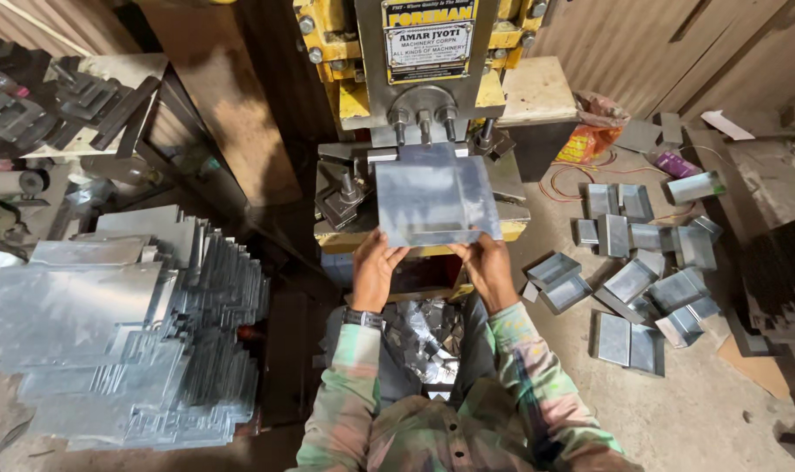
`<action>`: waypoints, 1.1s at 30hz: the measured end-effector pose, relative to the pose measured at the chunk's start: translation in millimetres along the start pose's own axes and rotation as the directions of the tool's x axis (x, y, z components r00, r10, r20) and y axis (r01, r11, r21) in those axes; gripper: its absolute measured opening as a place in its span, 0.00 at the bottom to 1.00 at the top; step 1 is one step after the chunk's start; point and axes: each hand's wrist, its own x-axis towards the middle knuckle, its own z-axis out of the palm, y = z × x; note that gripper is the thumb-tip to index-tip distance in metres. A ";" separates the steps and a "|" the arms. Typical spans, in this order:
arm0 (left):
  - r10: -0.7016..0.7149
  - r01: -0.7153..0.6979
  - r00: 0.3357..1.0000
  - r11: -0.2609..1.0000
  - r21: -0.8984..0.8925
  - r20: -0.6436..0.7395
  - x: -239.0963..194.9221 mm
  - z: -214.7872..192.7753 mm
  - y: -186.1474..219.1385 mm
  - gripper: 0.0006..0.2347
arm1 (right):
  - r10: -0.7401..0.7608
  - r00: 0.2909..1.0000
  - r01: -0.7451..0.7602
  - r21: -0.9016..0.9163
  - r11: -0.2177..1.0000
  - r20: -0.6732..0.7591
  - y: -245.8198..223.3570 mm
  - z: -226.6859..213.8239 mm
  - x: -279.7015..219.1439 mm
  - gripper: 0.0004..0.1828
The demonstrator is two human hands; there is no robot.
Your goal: The person bends metal sheets using a yellow industrial press machine. The person picks up a flat metal sheet, places it into the machine, and operates it to create a rectangular bend on several edges until the sheet is formed into a tray-like shape.
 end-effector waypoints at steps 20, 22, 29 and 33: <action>-0.038 0.038 0.999 0.941 -0.337 0.006 9.3 -0.9 17.8 0.35 | 0.170 0.938 -0.205 0.089 0.975 0.301 -38.0 49.2 -6.0 0.68; -0.022 0.024 1.000 0.946 -0.323 0.010 6.6 5.6 20.6 0.35 | 0.203 0.918 -0.220 0.013 0.975 0.340 -42.1 52.5 -4.6 0.68; 0.025 -0.023 1.000 0.946 -0.324 0.004 -0.6 17.3 18.9 0.34 | 0.203 0.954 -0.201 -0.034 0.979 0.220 -51.6 28.0 41.0 0.45; -0.163 0.159 0.987 0.980 -0.119 -0.020 -9.9 3.0 13.0 0.36 | 0.124 0.992 -0.126 -0.300 0.946 -0.026 -43.2 -3.6 73.4 0.15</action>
